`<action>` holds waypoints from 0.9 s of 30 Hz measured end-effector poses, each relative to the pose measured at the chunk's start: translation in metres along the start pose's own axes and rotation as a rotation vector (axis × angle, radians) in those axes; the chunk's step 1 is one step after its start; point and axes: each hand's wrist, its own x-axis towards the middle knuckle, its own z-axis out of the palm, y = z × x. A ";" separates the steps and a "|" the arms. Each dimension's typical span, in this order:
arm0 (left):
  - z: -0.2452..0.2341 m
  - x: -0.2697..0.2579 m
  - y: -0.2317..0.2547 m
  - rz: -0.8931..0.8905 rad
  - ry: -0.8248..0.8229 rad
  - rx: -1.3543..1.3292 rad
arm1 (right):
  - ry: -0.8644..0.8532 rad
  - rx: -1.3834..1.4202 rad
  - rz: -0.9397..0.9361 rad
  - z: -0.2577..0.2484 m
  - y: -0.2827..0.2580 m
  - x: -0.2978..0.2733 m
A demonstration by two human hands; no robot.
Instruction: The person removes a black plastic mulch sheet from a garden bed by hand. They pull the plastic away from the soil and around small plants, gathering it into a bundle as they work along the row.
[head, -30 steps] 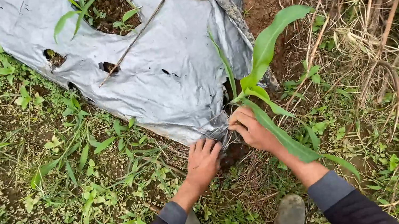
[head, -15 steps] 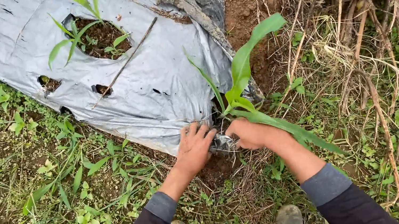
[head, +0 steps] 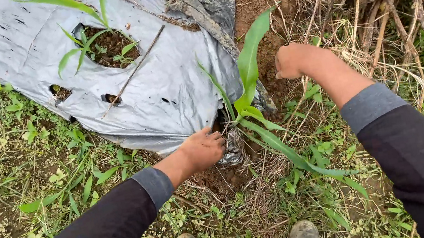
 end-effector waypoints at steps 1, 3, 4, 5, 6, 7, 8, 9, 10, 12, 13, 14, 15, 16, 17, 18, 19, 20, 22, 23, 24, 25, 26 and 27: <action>0.013 0.011 -0.002 0.009 -0.047 -0.001 | 0.027 -0.041 -0.131 0.015 -0.012 0.004; 0.001 0.015 0.000 -0.045 -0.050 -0.039 | 0.019 -0.069 -0.166 0.059 -0.024 0.023; -0.004 0.017 0.002 -0.078 -0.050 -0.080 | -0.001 -0.092 -0.185 0.085 -0.030 0.033; -0.001 0.022 0.006 -0.078 -0.056 -0.082 | -0.004 -0.089 -0.189 0.110 -0.024 0.058; 0.002 0.026 0.009 -0.113 -0.026 -0.110 | 0.016 -0.153 -0.199 0.136 -0.019 0.084; 0.005 0.030 0.011 -0.147 0.009 -0.136 | 0.039 -0.219 -0.205 0.161 -0.013 0.109; 0.009 0.030 0.014 -0.146 0.008 -0.138 | 0.037 -0.218 -0.205 0.150 -0.020 0.087; 0.012 0.031 0.014 -0.107 0.082 -0.179 | -0.002 -0.130 -0.297 0.136 -0.028 0.067; 0.015 0.031 0.013 -0.068 0.157 -0.220 | -0.041 -0.041 -0.389 0.122 -0.035 0.047; -0.003 0.020 -0.001 -0.055 0.273 -0.257 | -0.108 0.084 -0.363 0.083 -0.041 0.014; -0.010 0.015 -0.004 -0.034 0.384 -0.304 | -0.189 0.214 -0.331 0.069 -0.043 -0.005; -0.012 0.008 -0.007 -0.034 0.380 -0.311 | -0.197 0.215 -0.332 0.055 -0.041 -0.016; -0.015 0.002 -0.013 -0.068 0.505 -0.304 | -0.118 0.355 -0.275 0.037 -0.038 -0.026; -0.018 -0.004 -0.019 -0.103 0.631 -0.297 | -0.038 0.494 -0.217 0.019 -0.036 -0.037; -0.028 -0.013 -0.025 -0.101 0.633 -0.286 | -0.027 0.496 -0.218 0.002 -0.039 -0.048; -0.038 -0.023 -0.032 -0.129 0.719 -0.339 | 0.024 0.690 -0.157 -0.014 -0.043 -0.060; -0.046 -0.032 -0.034 -0.157 0.802 -0.402 | 0.065 0.880 -0.090 -0.027 -0.047 -0.073; -0.043 -0.027 -0.046 -0.157 0.804 -0.402 | 0.066 0.879 -0.089 -0.029 -0.036 -0.057; -0.032 -0.020 -0.067 -0.379 1.171 -0.417 | 0.420 0.976 -0.104 -0.028 -0.017 -0.023; -0.040 -0.020 -0.080 -0.387 1.177 -0.403 | 0.428 0.974 -0.118 -0.047 -0.033 -0.035; -0.048 -0.021 -0.093 -0.611 1.317 -0.523 | 0.578 0.994 -0.080 -0.066 -0.048 -0.049; -0.055 -0.021 -0.102 -0.839 1.446 -0.650 | 0.720 1.014 -0.033 -0.080 -0.063 -0.063; -0.059 -0.022 -0.115 -0.846 1.449 -0.643 | 0.720 1.014 -0.042 -0.084 -0.080 -0.061; -0.062 -0.023 -0.126 -0.956 1.404 -0.669 | 0.815 0.925 -0.232 -0.088 -0.098 -0.058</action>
